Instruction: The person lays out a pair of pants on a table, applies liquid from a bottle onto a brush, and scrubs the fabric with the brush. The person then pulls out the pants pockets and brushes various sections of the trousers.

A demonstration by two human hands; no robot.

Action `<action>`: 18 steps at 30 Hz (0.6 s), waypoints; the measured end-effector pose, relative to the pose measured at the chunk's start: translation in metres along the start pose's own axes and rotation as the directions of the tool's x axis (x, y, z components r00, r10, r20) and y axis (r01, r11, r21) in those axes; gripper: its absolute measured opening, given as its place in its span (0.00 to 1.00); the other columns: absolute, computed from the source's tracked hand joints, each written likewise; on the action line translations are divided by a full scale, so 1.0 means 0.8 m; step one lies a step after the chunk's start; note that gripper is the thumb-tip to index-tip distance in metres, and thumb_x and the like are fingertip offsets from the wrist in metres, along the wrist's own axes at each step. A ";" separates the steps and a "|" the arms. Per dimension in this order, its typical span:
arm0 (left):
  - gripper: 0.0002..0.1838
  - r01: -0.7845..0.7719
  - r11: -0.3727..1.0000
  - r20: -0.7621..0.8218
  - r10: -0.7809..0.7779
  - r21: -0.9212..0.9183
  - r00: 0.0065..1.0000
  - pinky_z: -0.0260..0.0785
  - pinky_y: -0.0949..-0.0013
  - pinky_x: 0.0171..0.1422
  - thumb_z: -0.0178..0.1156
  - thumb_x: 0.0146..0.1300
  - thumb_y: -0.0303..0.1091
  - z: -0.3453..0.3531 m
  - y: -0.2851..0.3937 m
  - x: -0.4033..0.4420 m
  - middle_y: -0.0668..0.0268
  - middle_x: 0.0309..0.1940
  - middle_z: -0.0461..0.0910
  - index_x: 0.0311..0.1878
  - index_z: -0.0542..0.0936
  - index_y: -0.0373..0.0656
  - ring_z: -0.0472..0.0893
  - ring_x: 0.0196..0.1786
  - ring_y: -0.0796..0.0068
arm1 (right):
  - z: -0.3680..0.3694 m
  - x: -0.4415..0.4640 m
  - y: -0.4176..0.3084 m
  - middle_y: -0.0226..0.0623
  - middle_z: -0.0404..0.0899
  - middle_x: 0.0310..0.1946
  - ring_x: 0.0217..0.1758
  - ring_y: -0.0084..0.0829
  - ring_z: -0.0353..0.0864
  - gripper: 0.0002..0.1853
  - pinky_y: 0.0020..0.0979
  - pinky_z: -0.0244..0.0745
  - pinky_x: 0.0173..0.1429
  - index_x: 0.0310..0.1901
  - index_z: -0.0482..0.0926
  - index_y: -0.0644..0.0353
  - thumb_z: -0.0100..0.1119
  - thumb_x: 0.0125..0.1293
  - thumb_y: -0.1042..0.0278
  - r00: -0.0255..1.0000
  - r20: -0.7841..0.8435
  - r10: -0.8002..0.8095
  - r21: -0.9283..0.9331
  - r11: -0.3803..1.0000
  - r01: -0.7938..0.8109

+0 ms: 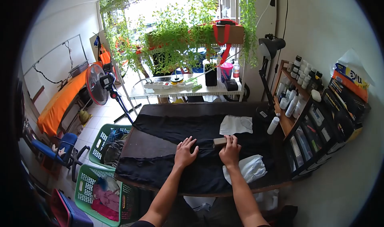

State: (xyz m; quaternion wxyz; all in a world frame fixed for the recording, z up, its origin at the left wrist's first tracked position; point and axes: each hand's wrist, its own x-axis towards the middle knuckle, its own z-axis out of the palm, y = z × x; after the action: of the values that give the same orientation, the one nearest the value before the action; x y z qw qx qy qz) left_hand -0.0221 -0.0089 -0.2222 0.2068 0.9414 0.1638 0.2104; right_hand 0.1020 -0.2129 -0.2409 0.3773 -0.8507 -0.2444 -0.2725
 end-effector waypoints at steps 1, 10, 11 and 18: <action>0.30 -0.002 1.000 -0.002 0.002 0.003 1.000 0.55 0.59 0.91 0.58 0.80 0.52 -0.001 -0.001 -0.002 0.62 0.84 0.75 0.78 0.83 0.48 0.69 0.88 0.63 | 0.000 -0.004 -0.002 0.45 0.78 0.68 0.67 0.53 0.82 0.31 0.48 0.76 0.64 0.68 0.78 0.54 0.59 0.61 0.84 1.000 0.019 0.005 -0.047 0.999 -0.004; 0.30 -0.011 1.000 -0.004 0.011 -0.015 1.000 0.55 0.58 0.91 0.59 0.80 0.52 0.004 -0.002 -0.001 0.61 0.84 0.75 0.78 0.83 0.48 0.69 0.88 0.63 | -0.011 0.002 0.002 0.43 0.80 0.65 0.65 0.49 0.83 0.28 0.49 0.74 0.66 0.62 0.80 0.54 0.56 0.58 0.84 0.988 0.091 0.122 0.085 0.988 -0.129; 0.30 -0.009 1.000 -0.004 0.008 -0.013 1.000 0.55 0.58 0.91 0.59 0.80 0.52 0.002 -0.005 -0.002 0.61 0.84 0.75 0.78 0.83 0.48 0.69 0.88 0.63 | -0.009 0.000 -0.001 0.43 0.80 0.65 0.65 0.49 0.83 0.27 0.49 0.73 0.66 0.61 0.81 0.54 0.56 0.58 0.84 0.980 0.124 0.154 0.039 0.986 -0.160; 0.29 -0.007 1.000 0.002 0.007 -0.018 1.000 0.55 0.58 0.92 0.60 0.80 0.51 0.000 -0.002 -0.002 0.61 0.85 0.74 0.78 0.83 0.49 0.69 0.88 0.62 | -0.014 0.000 0.000 0.48 0.78 0.69 0.68 0.53 0.80 0.23 0.50 0.73 0.69 0.58 0.81 0.52 0.60 0.61 0.79 0.995 0.093 -0.023 0.109 0.994 0.012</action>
State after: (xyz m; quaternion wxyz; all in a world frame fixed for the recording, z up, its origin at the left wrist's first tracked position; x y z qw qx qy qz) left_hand -0.0238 -0.0085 -0.2236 0.2149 0.9402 0.1584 0.2117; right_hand 0.0987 -0.2213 -0.2349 0.4087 -0.8386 -0.2838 -0.2218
